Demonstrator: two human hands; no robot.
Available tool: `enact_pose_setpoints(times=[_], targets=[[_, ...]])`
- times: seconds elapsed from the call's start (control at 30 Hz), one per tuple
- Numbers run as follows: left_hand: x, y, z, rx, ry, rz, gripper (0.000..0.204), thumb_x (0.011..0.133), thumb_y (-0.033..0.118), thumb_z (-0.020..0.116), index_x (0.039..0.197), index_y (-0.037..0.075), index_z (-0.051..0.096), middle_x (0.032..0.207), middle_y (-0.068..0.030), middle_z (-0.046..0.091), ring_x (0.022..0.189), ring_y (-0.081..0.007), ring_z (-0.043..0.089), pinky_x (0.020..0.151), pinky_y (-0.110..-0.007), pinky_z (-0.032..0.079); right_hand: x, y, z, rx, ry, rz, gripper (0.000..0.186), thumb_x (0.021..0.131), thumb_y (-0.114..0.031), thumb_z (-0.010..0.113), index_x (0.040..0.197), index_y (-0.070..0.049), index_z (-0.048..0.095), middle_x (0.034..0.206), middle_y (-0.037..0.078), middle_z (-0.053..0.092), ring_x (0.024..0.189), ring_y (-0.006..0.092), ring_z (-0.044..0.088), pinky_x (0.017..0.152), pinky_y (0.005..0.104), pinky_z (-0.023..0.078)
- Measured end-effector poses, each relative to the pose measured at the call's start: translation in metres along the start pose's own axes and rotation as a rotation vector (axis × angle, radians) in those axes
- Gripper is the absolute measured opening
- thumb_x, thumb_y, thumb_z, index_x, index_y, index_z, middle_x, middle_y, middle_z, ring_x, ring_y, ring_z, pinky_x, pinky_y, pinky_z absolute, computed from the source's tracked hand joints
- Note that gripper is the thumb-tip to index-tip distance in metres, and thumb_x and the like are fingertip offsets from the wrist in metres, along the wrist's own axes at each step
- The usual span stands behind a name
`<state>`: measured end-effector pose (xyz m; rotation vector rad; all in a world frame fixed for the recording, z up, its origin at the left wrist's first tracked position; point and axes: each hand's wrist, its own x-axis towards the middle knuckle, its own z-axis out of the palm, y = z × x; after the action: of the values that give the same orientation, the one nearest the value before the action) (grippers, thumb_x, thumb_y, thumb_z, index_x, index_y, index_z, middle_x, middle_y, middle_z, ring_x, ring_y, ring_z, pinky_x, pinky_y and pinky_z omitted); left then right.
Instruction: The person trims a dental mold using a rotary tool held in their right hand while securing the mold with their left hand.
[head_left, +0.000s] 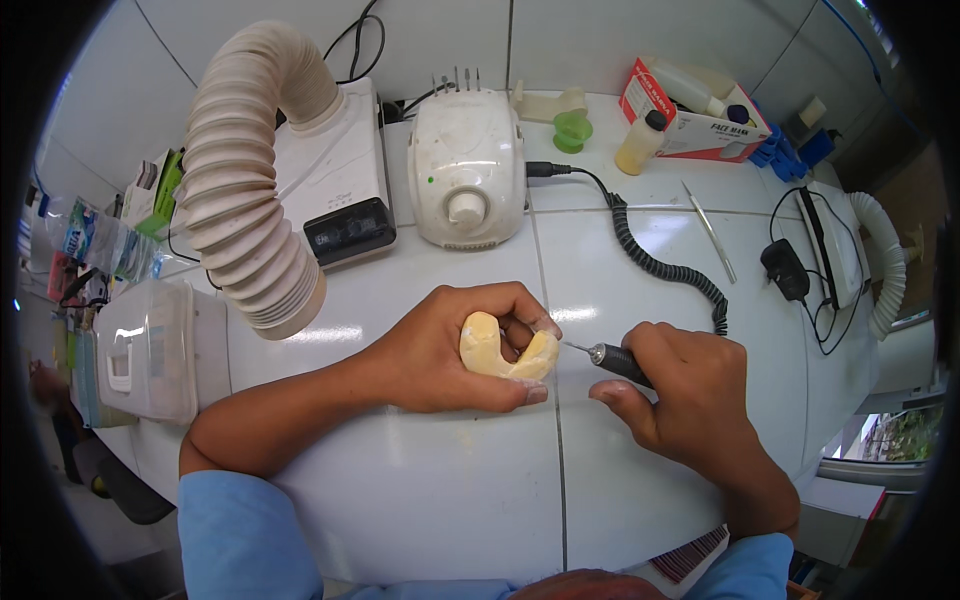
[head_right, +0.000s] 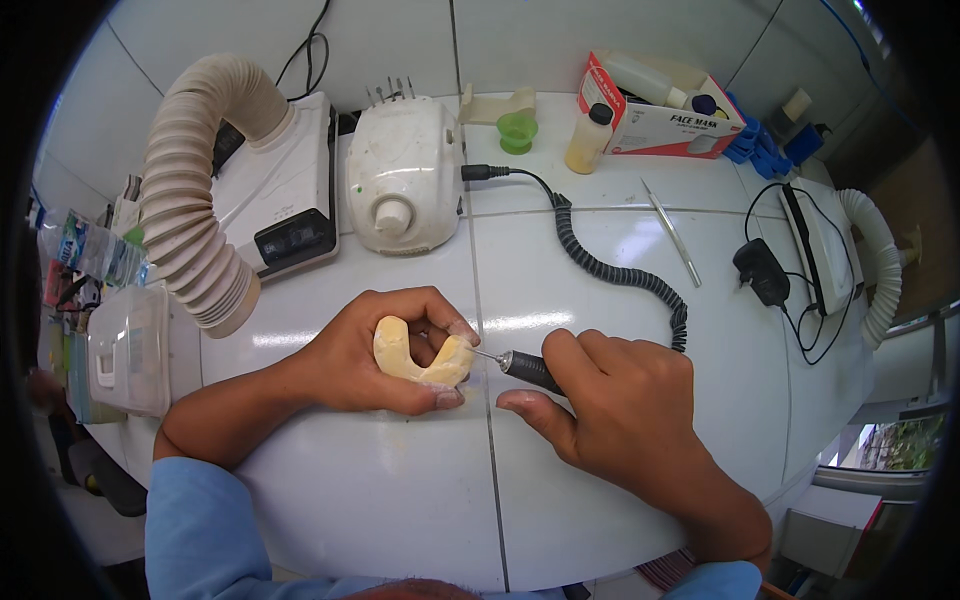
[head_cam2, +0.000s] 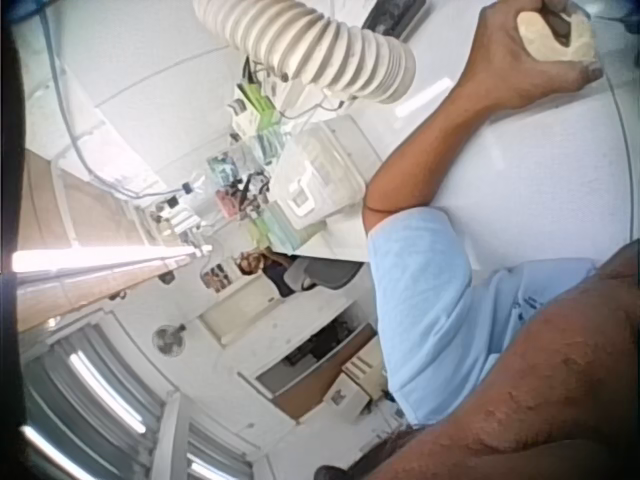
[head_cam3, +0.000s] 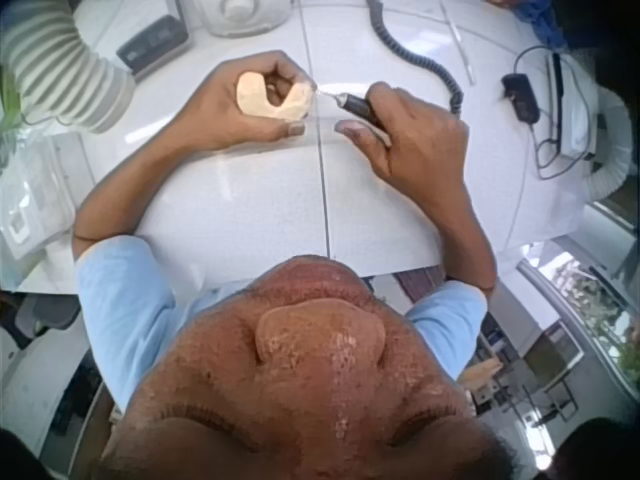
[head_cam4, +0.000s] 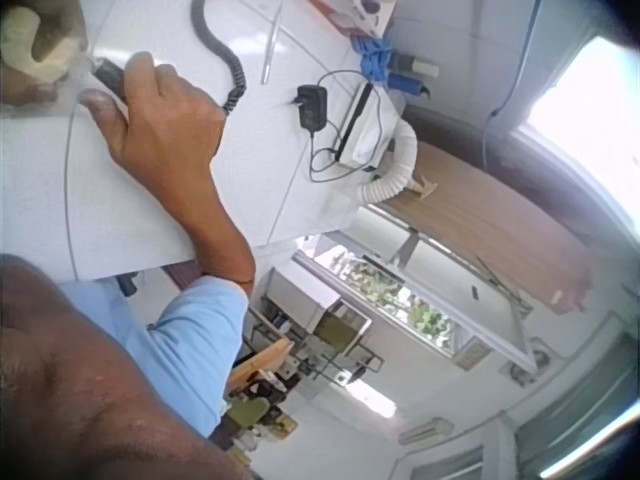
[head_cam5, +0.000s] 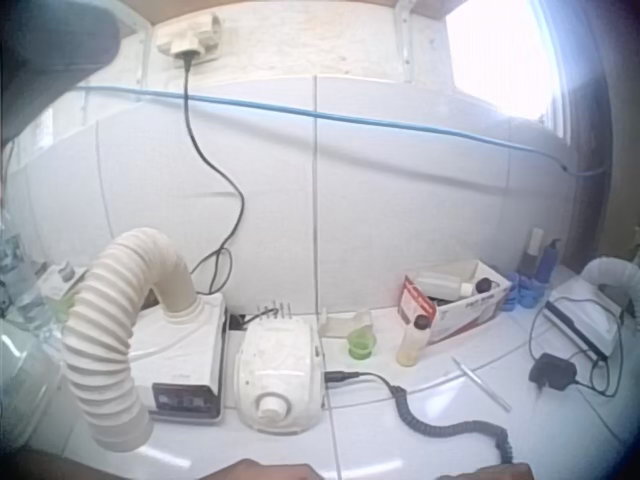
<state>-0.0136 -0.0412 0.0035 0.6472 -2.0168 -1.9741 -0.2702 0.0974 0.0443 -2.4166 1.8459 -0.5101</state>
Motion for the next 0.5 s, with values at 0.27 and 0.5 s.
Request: enact_pose_setpoints(times=[0.27,0.5], targets=[[0.0,0.003,-0.001,-0.004,-0.027,-0.008,0.052,0.084,0.009,0.095,0.13,0.003,0.07,0.106,-0.0019,0.074,0.101,-0.0088,0.07,0.091,-0.026,0.056,-0.004,0.006,-0.002,-0.134,0.084,-0.104,0.048,0.095,-0.055,0.083,0.089,-0.011,0.066,0.067,0.002,0.055,0.056,0.0207,0.057,0.057,0.0394,0.045],[0.001,-0.001,-0.001,0.01,-0.027,0.022,0.052,0.083,0.01,0.095,0.129,0.004,0.071,0.106,-0.0019,0.074,0.099,-0.009,0.07,0.09,-0.027,0.057,-0.001,0.004,0.004,-0.057,0.049,-0.101,0.029,0.096,-0.034,0.084,0.095,-0.011,0.067,0.071,0.003,0.058,0.059,0.021,0.058,0.062,0.0375,0.043]])
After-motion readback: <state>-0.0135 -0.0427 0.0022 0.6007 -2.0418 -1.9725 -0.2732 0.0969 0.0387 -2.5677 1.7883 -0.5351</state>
